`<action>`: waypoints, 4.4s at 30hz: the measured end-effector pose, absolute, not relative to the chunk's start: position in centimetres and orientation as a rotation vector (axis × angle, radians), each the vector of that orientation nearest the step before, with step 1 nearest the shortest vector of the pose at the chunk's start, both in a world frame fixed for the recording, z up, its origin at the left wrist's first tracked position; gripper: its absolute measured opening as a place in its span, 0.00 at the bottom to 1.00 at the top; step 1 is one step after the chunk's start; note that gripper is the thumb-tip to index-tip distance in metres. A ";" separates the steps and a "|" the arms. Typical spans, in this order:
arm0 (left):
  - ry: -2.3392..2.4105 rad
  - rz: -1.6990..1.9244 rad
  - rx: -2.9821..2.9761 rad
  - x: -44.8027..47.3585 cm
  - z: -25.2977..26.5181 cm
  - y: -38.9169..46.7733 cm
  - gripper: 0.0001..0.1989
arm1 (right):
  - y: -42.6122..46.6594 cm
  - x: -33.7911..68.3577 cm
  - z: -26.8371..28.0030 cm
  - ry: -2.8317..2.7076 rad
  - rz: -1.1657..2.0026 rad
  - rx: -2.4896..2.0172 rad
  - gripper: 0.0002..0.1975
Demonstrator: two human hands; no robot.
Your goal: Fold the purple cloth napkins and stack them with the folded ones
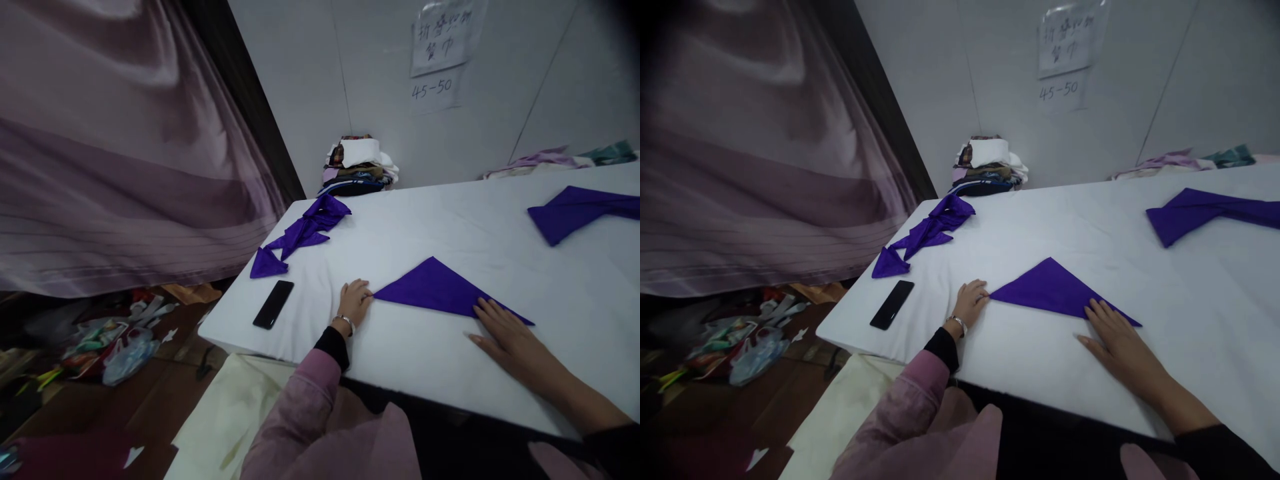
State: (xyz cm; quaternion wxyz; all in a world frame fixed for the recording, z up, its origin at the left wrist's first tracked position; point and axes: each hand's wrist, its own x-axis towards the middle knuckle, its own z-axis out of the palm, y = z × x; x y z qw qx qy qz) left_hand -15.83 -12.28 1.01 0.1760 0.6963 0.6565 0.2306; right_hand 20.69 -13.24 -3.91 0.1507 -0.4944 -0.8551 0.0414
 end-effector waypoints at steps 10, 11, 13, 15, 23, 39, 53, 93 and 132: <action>1.917 0.660 1.944 -15.6 0.9 -12.0 0.07 | -13.3 20.6 -3.8 -2.448 0.114 -1.398 0.34; 1.924 0.662 1.940 -15.5 0.9 -12.0 0.07 | -13.3 20.6 -3.8 -2.448 0.113 -1.405 0.34; 1.951 0.670 1.923 -15.3 0.9 -11.9 0.07 | -13.3 20.5 -3.7 -2.446 0.113 -1.418 0.34; 2.001 0.686 1.893 -15.0 0.9 -11.8 0.06 | -13.3 20.4 -3.5 -2.441 0.120 -1.420 0.34; 2.091 0.755 1.802 -14.1 1.1 -11.7 0.07 | -13.2 20.8 -3.3 -2.460 0.110 -1.420 0.33; 1.692 0.601 2.366 -10.6 1.8 -13.8 0.22 | -13.2 20.6 -3.4 -2.453 0.132 -1.462 0.34; 1.976 0.231 2.159 -13.6 1.6 -12.2 0.31 | -13.4 20.3 -2.8 -2.457 0.162 -1.462 0.33; 1.086 0.613 2.755 -11.4 2.3 -11.5 0.22 | -7.1 24.0 1.0 -2.670 0.379 -1.142 0.34; 1.176 0.548 2.604 -9.3 1.4 -10.8 0.24 | -19.5 15.4 -0.7 -2.186 0.780 -1.083 0.18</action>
